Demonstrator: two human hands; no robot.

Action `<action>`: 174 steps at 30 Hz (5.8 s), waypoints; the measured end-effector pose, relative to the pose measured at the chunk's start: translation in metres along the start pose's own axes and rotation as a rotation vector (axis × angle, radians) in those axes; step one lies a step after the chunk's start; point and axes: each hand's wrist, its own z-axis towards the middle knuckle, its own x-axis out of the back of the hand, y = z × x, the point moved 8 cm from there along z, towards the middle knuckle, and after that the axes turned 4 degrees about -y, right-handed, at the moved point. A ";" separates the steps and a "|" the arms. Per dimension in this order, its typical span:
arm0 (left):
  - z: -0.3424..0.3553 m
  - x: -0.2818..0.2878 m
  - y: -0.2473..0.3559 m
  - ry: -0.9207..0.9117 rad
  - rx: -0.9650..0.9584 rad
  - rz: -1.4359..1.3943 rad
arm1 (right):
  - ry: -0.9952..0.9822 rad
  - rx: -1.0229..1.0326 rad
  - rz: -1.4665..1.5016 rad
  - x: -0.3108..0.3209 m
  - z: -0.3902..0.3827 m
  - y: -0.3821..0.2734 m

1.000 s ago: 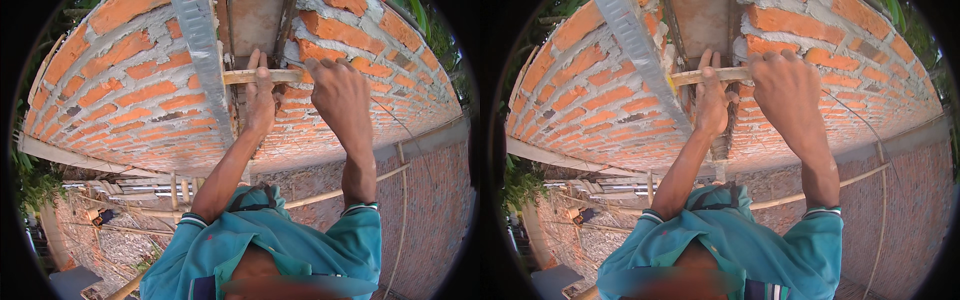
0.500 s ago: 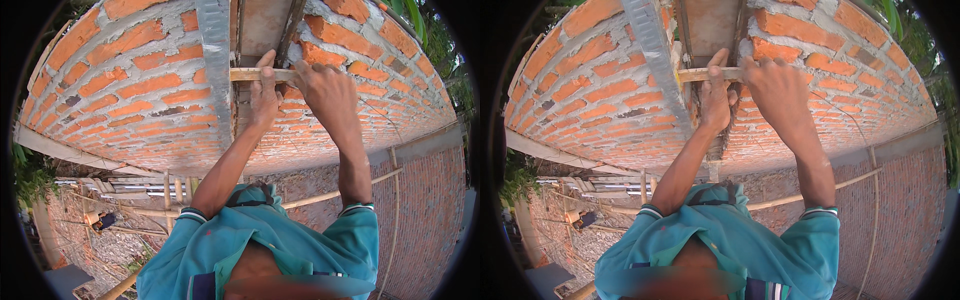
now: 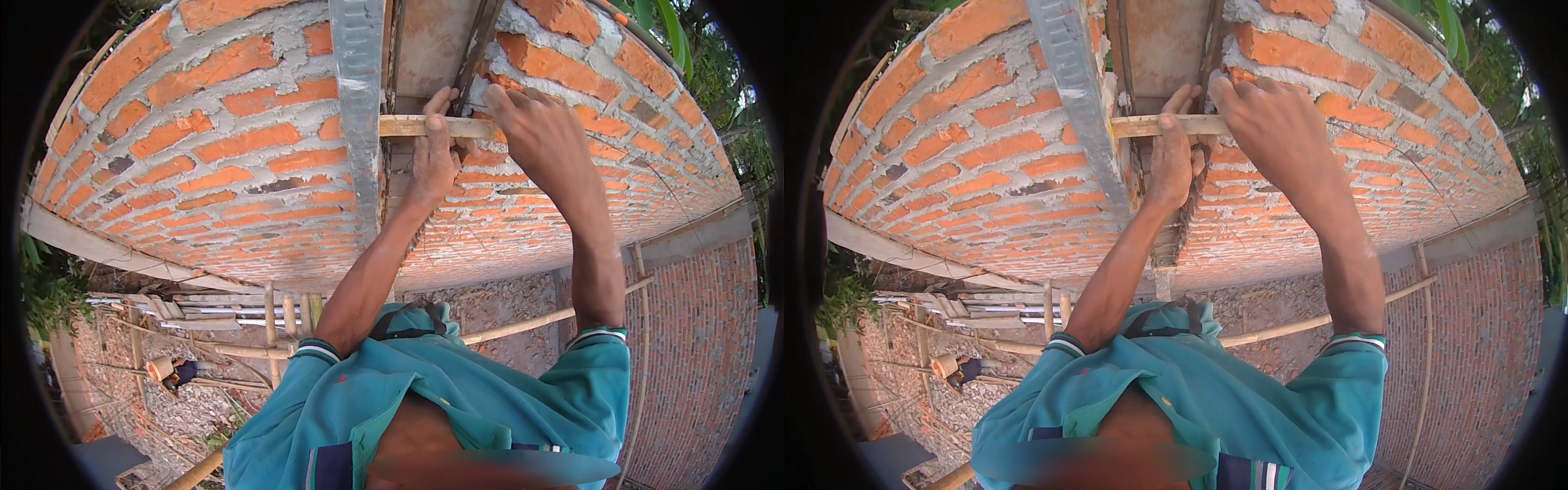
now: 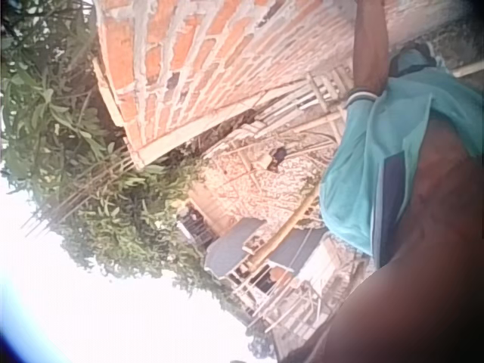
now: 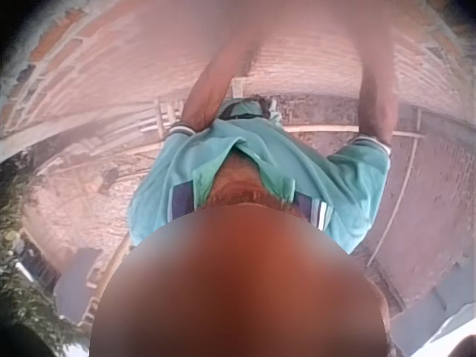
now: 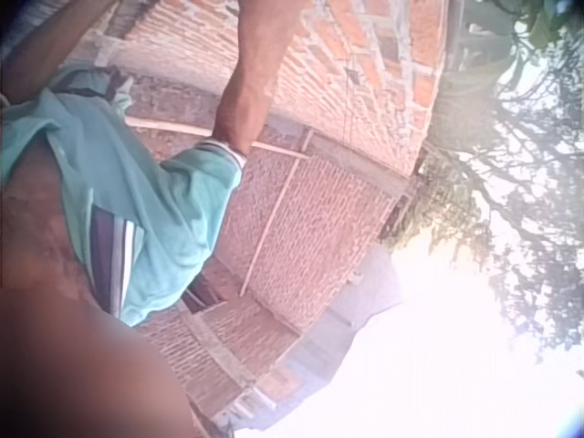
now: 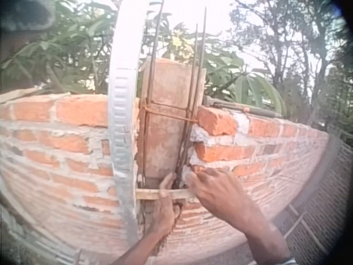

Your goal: The person secures a metal conduit to a brick wall using a wooden batten and pliers. They position the conduit, clamp it with the batten, and tighten the fasteners with pliers.

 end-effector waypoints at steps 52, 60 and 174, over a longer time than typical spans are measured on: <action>0.007 0.021 0.029 0.215 -0.090 0.901 | 0.132 -0.302 0.433 -0.019 -0.024 0.002; -0.003 0.021 0.034 0.282 -0.030 0.855 | 0.148 -0.228 0.236 -0.011 -0.022 -0.008; -0.019 0.009 -0.014 0.204 0.263 -0.495 | 0.362 -0.305 0.218 -0.024 -0.050 -0.008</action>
